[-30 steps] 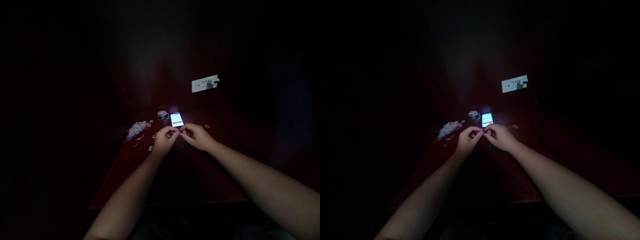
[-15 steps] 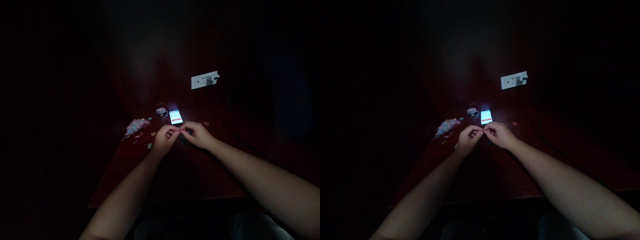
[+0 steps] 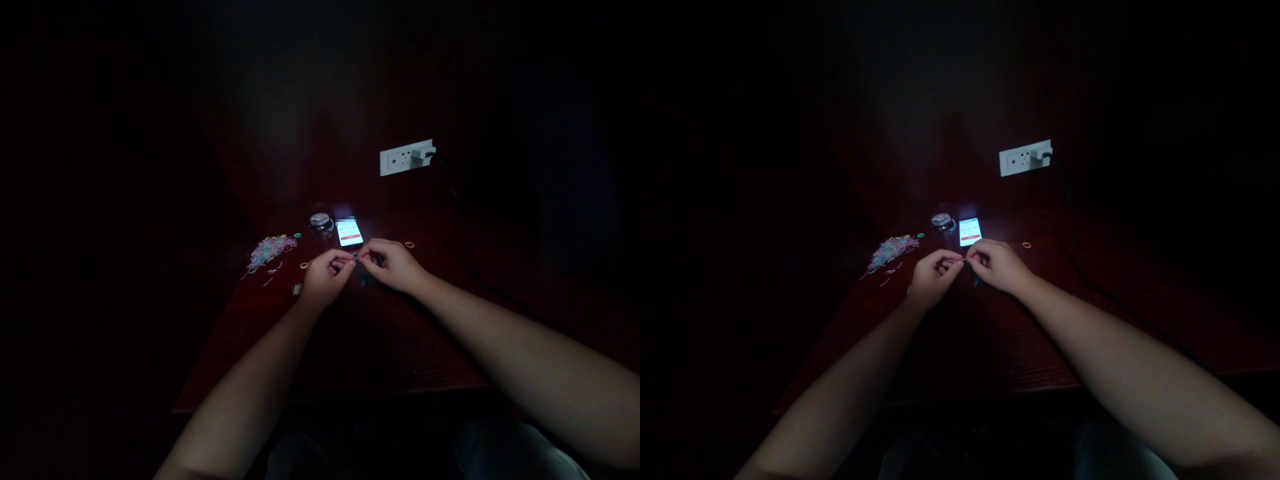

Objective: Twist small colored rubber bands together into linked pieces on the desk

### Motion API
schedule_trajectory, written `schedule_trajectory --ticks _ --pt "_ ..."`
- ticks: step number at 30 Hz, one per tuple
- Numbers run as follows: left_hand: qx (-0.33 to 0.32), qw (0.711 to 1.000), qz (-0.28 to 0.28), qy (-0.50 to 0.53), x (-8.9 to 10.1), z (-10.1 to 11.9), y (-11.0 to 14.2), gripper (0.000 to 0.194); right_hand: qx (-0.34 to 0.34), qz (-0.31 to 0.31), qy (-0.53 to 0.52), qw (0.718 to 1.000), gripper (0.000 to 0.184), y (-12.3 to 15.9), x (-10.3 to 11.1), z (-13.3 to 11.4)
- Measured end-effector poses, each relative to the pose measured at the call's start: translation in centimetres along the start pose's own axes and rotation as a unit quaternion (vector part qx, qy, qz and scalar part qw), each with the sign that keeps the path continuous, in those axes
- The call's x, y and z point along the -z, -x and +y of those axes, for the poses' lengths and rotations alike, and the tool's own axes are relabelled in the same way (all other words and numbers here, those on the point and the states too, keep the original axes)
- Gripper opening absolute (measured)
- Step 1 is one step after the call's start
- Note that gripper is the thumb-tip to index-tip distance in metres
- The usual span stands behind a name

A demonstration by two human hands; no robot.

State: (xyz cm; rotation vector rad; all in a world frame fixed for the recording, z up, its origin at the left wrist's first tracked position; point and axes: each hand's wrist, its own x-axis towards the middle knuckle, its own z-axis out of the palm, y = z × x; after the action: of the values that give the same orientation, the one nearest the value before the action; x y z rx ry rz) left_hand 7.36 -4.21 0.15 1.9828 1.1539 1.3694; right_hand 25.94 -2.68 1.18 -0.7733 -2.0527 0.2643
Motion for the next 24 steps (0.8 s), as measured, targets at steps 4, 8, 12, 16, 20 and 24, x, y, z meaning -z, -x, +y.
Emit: schedule_trajectory --ticks 4,8,12,16,20,24 --pt "-0.004 1.000 0.001 -0.016 0.16 -0.31 -0.04 0.016 0.002 -0.001 -0.004 1.000 0.008 -0.01 -0.06 0.11" --pt "-0.024 0.998 -0.003 -0.057 0.47 -0.46 -0.03 0.017 0.002 0.000 -0.009 1.000 0.008 0.06 -0.01 0.17" --pt "-0.048 0.993 0.000 -0.108 0.84 -0.11 -0.05 0.014 0.001 0.000 -0.013 1.000 0.009 0.09 0.14 0.14" --pt "-0.060 0.990 -0.006 -0.126 0.98 0.25 -0.07 0.013 -0.001 0.000 -0.028 1.000 0.009 0.10 0.08 0.16" --pt "-0.059 0.991 -0.015 -0.120 0.85 0.24 -0.06 0.012 0.002 -0.007 -0.031 0.999 0.009 0.15 -0.10 0.23" --pt "-0.065 0.991 -0.018 -0.117 0.75 0.19 -0.06 0.011 0.016 -0.013 -0.020 1.000 0.009 0.10 -0.09 0.22"
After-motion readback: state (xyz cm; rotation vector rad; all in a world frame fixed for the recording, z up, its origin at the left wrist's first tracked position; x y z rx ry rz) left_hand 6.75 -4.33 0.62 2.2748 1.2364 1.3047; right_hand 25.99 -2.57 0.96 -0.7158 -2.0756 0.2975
